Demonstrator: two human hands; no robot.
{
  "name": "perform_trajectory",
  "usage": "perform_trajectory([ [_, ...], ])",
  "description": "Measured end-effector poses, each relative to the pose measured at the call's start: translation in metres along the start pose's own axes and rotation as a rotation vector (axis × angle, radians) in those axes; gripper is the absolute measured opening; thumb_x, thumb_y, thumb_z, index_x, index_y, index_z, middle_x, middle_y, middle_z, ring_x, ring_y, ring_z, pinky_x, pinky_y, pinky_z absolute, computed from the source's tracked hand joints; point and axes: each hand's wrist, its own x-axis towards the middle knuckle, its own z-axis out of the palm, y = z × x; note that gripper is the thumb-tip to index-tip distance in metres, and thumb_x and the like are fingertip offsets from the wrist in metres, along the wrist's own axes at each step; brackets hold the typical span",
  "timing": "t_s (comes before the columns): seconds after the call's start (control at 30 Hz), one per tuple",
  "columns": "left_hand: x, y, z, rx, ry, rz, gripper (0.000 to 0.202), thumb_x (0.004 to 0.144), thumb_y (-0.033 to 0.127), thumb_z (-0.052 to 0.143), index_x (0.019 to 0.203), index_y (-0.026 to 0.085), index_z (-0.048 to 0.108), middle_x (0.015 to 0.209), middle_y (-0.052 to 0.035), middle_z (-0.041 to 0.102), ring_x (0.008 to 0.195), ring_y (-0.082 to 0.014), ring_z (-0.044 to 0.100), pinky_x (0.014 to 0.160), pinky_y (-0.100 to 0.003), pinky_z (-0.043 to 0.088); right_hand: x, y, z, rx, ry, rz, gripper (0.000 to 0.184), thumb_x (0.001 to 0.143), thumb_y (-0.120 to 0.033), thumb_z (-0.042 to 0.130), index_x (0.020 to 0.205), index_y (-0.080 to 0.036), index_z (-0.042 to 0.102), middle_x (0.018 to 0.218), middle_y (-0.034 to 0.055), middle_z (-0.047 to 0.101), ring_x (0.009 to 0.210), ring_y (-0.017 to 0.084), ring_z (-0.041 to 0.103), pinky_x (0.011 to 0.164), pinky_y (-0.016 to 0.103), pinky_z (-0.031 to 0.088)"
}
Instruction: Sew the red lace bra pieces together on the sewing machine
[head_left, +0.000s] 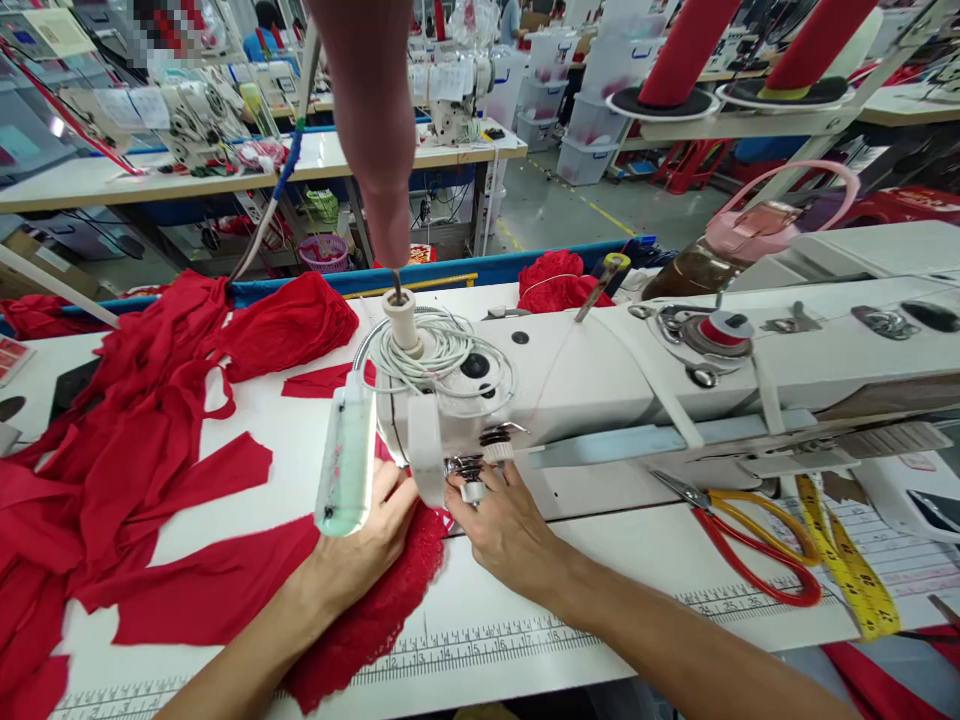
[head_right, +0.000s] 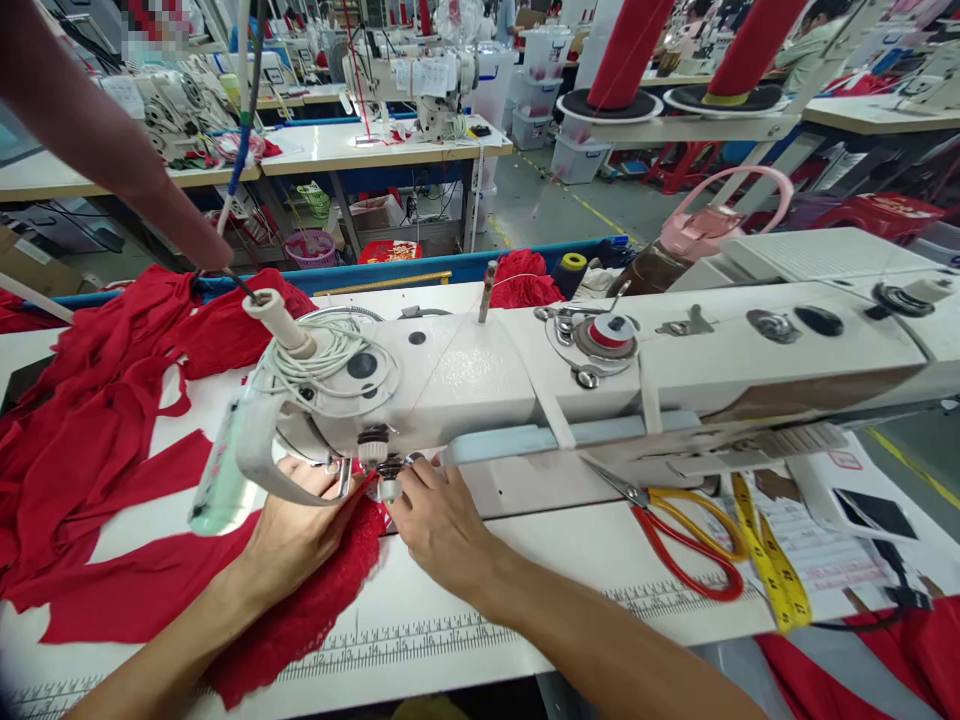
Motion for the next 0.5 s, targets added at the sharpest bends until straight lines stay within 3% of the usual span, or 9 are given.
perform_trajectory([
  [0.13, 0.0005, 0.0037, 0.0038, 0.026, -0.015, 0.01, 0.027, 0.09, -0.001, 0.042, 0.101, 0.013, 0.062, 0.085, -0.0076, 0.058, 0.074, -0.022, 0.052, 0.067, -0.035, 0.036, 0.0006, -0.0002, -0.0009, 0.026, 0.003, 0.009, 0.018, 0.081, -0.004, 0.058, 0.084, -0.019, 0.068, 0.086, 0.0091, 0.065, 0.094, 0.026, 0.051, 0.074, 0.037, 0.034],
  [0.3, -0.0009, 0.0073, 0.0003, -0.094, -0.009, -0.041, 0.032, 0.091, -0.001, 0.042, 0.111, 0.014, 0.062, 0.096, -0.0103, 0.06, 0.081, -0.0229, 0.053, 0.07, -0.035, 0.037, -0.0004, -0.0003, -0.0007, 0.054, -0.013, 0.016, 0.024, 0.08, -0.001, 0.056, 0.089, -0.019, 0.069, 0.103, 0.0097, 0.067, 0.094, 0.025, 0.052, 0.08, 0.038, 0.036],
  [0.5, -0.0062, 0.0062, -0.0004, -0.165, -0.035, -0.084, 0.034, 0.091, 0.0, 0.038, 0.111, 0.015, 0.061, 0.095, -0.0086, 0.061, 0.083, -0.0227, 0.055, 0.067, -0.032, 0.038, 0.0005, 0.001, -0.0039, 0.109, -0.066, 0.042, 0.025, 0.076, 0.002, 0.054, 0.079, -0.019, 0.067, 0.107, 0.009, 0.066, 0.1, 0.025, 0.053, 0.087, 0.04, 0.037],
])
